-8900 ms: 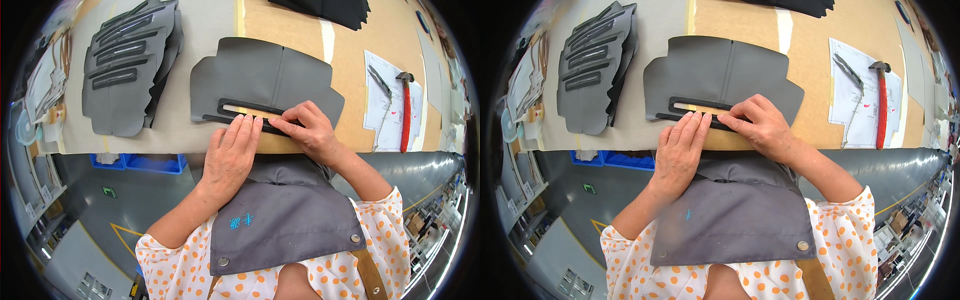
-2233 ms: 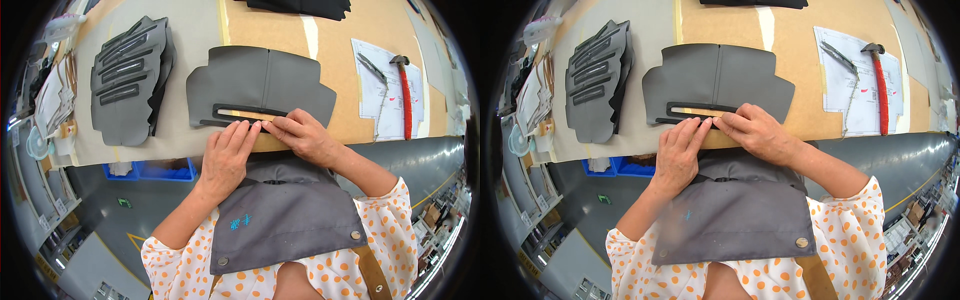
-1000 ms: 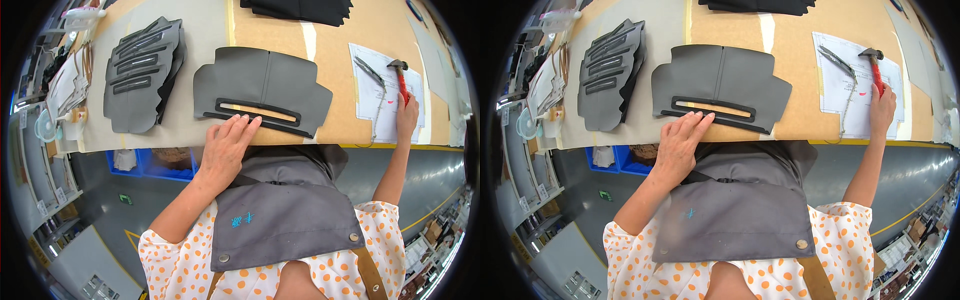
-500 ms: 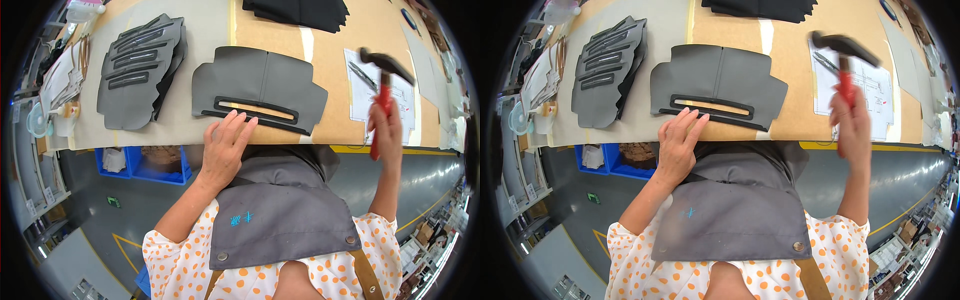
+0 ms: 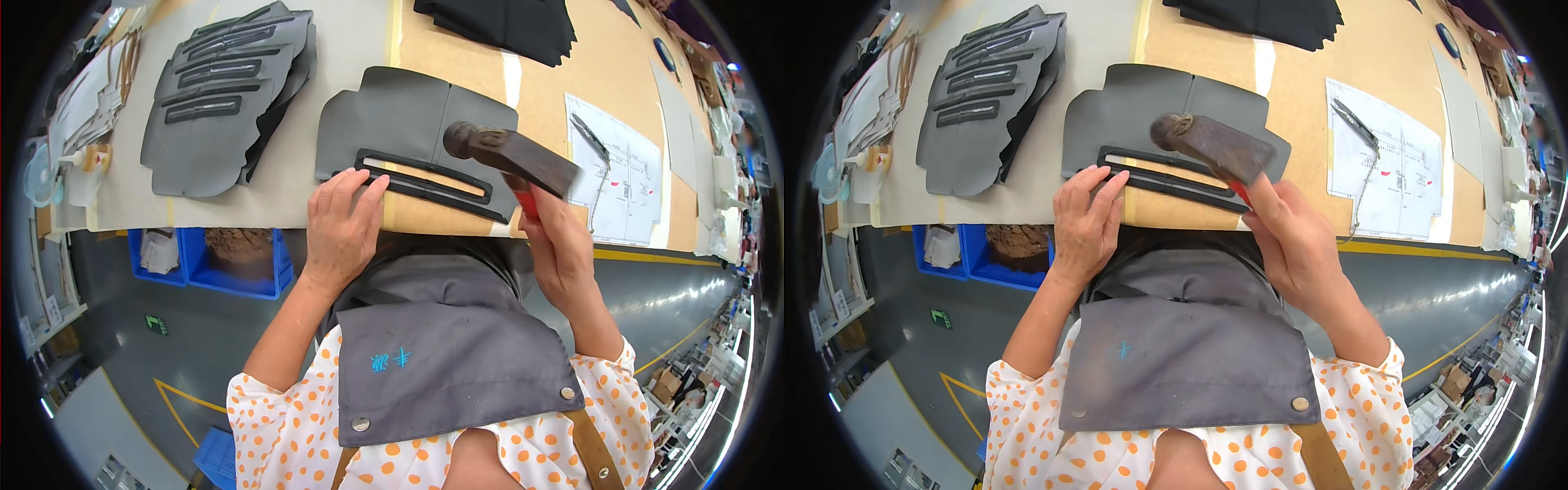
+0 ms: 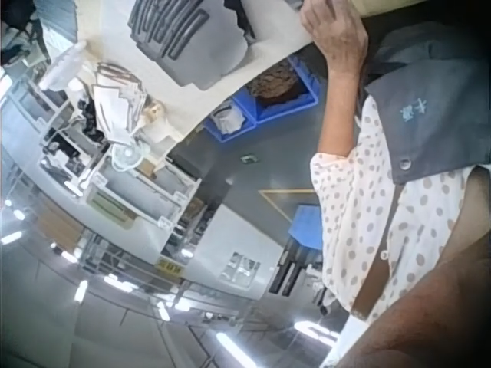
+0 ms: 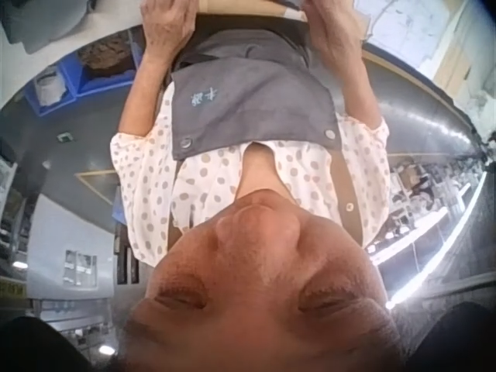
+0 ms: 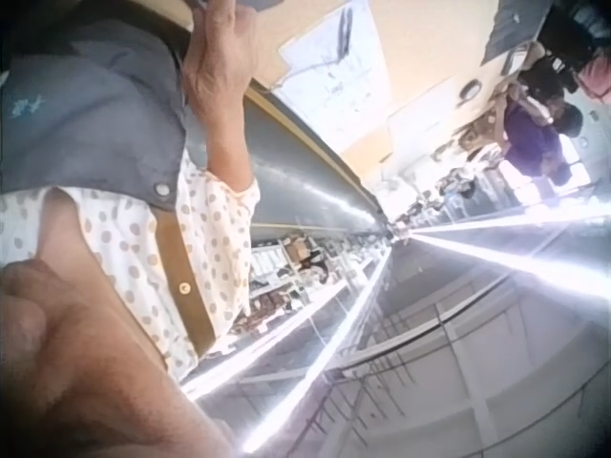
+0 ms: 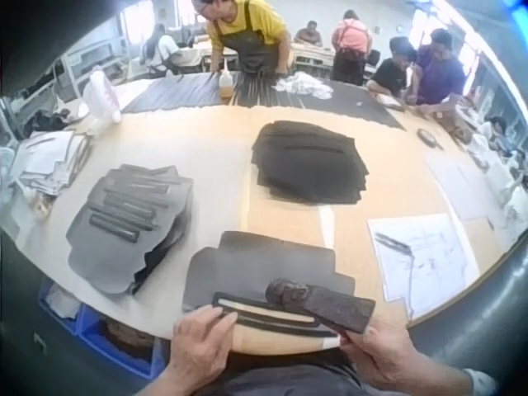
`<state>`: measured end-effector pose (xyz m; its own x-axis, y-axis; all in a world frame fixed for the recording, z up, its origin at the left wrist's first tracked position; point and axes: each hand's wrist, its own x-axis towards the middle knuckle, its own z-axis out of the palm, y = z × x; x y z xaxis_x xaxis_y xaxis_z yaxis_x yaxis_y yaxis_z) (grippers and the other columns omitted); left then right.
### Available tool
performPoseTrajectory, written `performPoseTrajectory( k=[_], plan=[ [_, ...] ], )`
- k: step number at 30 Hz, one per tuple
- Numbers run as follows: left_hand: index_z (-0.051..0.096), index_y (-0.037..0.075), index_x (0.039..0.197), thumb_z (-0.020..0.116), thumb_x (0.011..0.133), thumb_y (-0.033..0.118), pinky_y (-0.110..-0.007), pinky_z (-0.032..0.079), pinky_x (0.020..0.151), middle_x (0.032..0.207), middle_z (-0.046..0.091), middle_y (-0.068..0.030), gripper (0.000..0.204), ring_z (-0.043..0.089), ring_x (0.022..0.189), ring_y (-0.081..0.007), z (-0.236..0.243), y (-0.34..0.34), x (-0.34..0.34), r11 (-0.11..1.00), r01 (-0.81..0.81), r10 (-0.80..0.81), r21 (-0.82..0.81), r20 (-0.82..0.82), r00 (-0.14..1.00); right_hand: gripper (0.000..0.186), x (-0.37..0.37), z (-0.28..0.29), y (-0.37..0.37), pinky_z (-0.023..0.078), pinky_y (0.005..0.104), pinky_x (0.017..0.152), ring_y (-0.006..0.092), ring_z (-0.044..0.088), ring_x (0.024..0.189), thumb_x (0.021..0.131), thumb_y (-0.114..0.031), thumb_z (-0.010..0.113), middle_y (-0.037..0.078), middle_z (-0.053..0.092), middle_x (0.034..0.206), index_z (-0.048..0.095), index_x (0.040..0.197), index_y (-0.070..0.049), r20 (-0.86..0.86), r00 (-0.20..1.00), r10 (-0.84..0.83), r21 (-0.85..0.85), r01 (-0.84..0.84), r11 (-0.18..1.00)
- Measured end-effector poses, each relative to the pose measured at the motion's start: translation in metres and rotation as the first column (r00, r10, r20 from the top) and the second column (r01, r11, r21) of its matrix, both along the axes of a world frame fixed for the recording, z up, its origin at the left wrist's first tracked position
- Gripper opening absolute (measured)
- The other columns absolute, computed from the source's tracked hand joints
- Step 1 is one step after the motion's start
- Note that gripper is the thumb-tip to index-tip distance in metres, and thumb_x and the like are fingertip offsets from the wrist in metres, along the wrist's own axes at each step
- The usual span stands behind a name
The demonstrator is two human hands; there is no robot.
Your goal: Assembling and finishing leather bag components by gluing, hammering, and trimming.
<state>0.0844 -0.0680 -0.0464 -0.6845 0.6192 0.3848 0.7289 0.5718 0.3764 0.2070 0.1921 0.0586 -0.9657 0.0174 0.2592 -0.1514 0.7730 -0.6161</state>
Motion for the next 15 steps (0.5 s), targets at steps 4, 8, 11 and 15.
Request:
performPoseTrajectory(
  k=[4, 8, 11, 15],
  plan=[
    [0.069, 0.012, 0.129, 0.069, 0.094, 0.011, -0.043, 0.042, 0.105, 0.127, 0.061, -0.0084, 0.036, 0.057, 0.124, -0.0291, 0.0, 0.001, -0.001, 1.0, 0.011, -0.011, 0.026, -0.011, 1.0, 0.062, -0.004, -0.022, -0.003, 0.051, 0.0399, 0.067, 0.029, 0.06, 0.075, 0.092, 0.001, 0.067, 0.013, 0.059, 0.089, 0.052, 0.15, -0.013, 0.04, 0.998, 0.05, 0.149, -0.055, 0.987],
    [0.071, 0.013, 0.128, 0.07, 0.092, 0.009, -0.042, 0.043, 0.104, 0.125, 0.062, -0.0078, 0.036, 0.058, 0.123, -0.0287, -0.007, 0.001, -0.003, 0.999, 0.028, -0.027, 0.043, -0.027, 0.999, 0.064, -0.016, -0.024, 0.004, 0.053, 0.0377, 0.072, 0.0291, 0.064, 0.08, 0.102, -0.005, 0.057, 0.012, 0.063, 0.094, 0.042, 0.16, -0.03, 0.403, 0.913, -0.066, 0.119, 0.019, 0.993],
    [0.071, 0.013, 0.128, 0.07, 0.092, 0.008, -0.042, 0.043, 0.104, 0.126, 0.062, -0.0076, 0.037, 0.058, 0.123, -0.0287, -0.004, -0.001, -0.001, 0.999, 0.015, -0.013, 0.029, -0.051, 0.999, 0.062, -0.012, -0.004, -0.002, 0.054, 0.0374, 0.079, 0.0307, 0.065, 0.084, 0.104, -0.004, 0.055, 0.015, 0.066, 0.099, 0.042, 0.159, -0.028, 0.223, 0.975, -0.026, -0.133, 0.057, 0.989],
    [0.071, 0.013, 0.129, 0.069, 0.092, 0.007, -0.042, 0.043, 0.104, 0.126, 0.062, -0.0076, 0.038, 0.058, 0.123, -0.0285, -0.003, 0.001, -0.003, 0.999, 0.021, -0.02, 0.025, -0.058, 0.998, 0.061, -0.017, -0.024, 0.001, 0.054, 0.0386, 0.076, 0.0335, 0.064, 0.082, 0.102, -0.005, 0.057, 0.016, 0.066, 0.094, 0.045, 0.158, -0.027, 0.252, 0.967, -0.027, 0.031, 0.02, 0.999]
  ],
)
